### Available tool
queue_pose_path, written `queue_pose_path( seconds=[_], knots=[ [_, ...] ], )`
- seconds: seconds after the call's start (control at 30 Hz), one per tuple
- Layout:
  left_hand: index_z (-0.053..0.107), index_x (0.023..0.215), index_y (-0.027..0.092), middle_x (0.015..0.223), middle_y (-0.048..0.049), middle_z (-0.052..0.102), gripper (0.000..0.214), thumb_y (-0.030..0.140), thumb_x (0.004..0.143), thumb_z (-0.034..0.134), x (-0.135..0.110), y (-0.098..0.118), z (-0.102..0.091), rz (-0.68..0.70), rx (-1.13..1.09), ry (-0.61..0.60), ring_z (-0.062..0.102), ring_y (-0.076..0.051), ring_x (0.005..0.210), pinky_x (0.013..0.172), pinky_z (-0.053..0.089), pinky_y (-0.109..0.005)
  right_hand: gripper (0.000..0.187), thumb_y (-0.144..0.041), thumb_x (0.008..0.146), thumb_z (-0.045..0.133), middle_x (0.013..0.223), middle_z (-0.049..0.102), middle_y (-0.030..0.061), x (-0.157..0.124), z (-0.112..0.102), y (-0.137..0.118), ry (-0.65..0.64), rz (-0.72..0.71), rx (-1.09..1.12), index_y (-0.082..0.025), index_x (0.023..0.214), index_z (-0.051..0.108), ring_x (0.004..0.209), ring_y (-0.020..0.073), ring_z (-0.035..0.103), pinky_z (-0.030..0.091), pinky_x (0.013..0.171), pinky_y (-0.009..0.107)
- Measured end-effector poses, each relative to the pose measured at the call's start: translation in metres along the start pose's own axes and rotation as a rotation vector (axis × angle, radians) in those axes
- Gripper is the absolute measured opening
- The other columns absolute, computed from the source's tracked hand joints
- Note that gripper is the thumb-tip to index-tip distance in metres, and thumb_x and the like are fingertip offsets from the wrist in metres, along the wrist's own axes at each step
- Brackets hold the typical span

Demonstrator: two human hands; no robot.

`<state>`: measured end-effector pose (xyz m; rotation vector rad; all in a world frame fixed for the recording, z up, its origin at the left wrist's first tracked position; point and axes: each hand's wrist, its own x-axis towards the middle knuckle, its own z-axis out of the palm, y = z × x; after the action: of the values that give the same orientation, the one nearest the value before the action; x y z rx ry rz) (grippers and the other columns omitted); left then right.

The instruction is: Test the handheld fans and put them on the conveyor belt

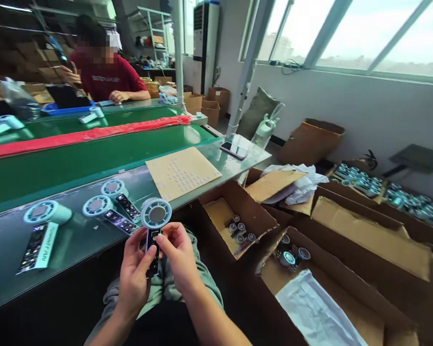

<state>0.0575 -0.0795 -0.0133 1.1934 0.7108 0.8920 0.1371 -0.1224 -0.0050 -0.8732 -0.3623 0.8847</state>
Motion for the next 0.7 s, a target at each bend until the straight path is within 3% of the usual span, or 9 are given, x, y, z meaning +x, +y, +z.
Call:
queue_pose_path(
  seconds=[0.1,0.27,0.47,0.6,0.7],
  knots=[
    [0.05,0.113,0.033,0.113,0.0016,0.059,0.039,0.038,0.077,0.063,-0.006,-0.017,0.017,-0.094,0.034,-0.1,0.061,-0.014,0.091,0.075,0.052,-0.019,0.023,-0.031,0.075,0.067,0.079,0.052,-0.0009,-0.01,-0.028,-0.004,0.084,-0.012,0.01,-0.019,0.088,0.052,0.067,0.0119,0.047,0.038,0.056,0.02],
    [0.046,0.117,0.032,0.118,-0.0008,0.053,0.043,0.039,0.077,0.062,-0.013,-0.056,0.057,-0.256,0.1,-0.315,0.054,-0.017,0.107,0.086,0.048,-0.022,0.026,-0.042,0.081,0.059,0.083,0.055,0.0009,-0.033,-0.092,0.003,0.364,-0.081,-0.171,-0.02,0.094,0.051,0.073,0.0144,0.051,0.042,0.059,0.023],
    [0.034,0.126,0.031,0.111,-0.0036,0.048,0.054,0.041,0.078,0.059,-0.024,-0.109,0.112,-0.476,0.189,-0.624,0.054,-0.018,0.101,0.089,0.044,-0.029,0.025,-0.041,0.085,0.056,0.081,0.053,0.0011,-0.087,-0.165,0.018,0.624,-0.133,-0.362,-0.018,0.094,0.052,0.07,0.0134,0.049,0.04,0.061,0.023],
    [0.037,0.126,0.027,0.117,-0.0074,0.042,0.052,0.042,0.08,0.054,-0.038,-0.147,0.147,-0.516,0.226,-0.745,0.048,-0.019,0.109,0.1,0.033,-0.033,0.042,-0.036,0.08,0.061,0.078,0.054,0.0008,-0.115,-0.196,0.015,0.68,-0.055,-0.592,-0.017,0.114,0.046,0.062,0.0143,0.052,0.042,0.054,0.025],
    [0.037,0.128,0.025,0.117,-0.0085,0.041,0.055,0.041,0.079,0.054,-0.048,-0.173,0.174,-0.571,0.198,-0.823,0.049,-0.019,0.103,0.096,0.037,-0.034,0.05,-0.043,0.077,0.062,0.072,0.056,0.0001,-0.124,-0.219,0.008,0.794,0.056,-0.565,-0.016,0.115,0.043,0.049,0.014,0.052,0.041,0.043,0.024]
  ],
)
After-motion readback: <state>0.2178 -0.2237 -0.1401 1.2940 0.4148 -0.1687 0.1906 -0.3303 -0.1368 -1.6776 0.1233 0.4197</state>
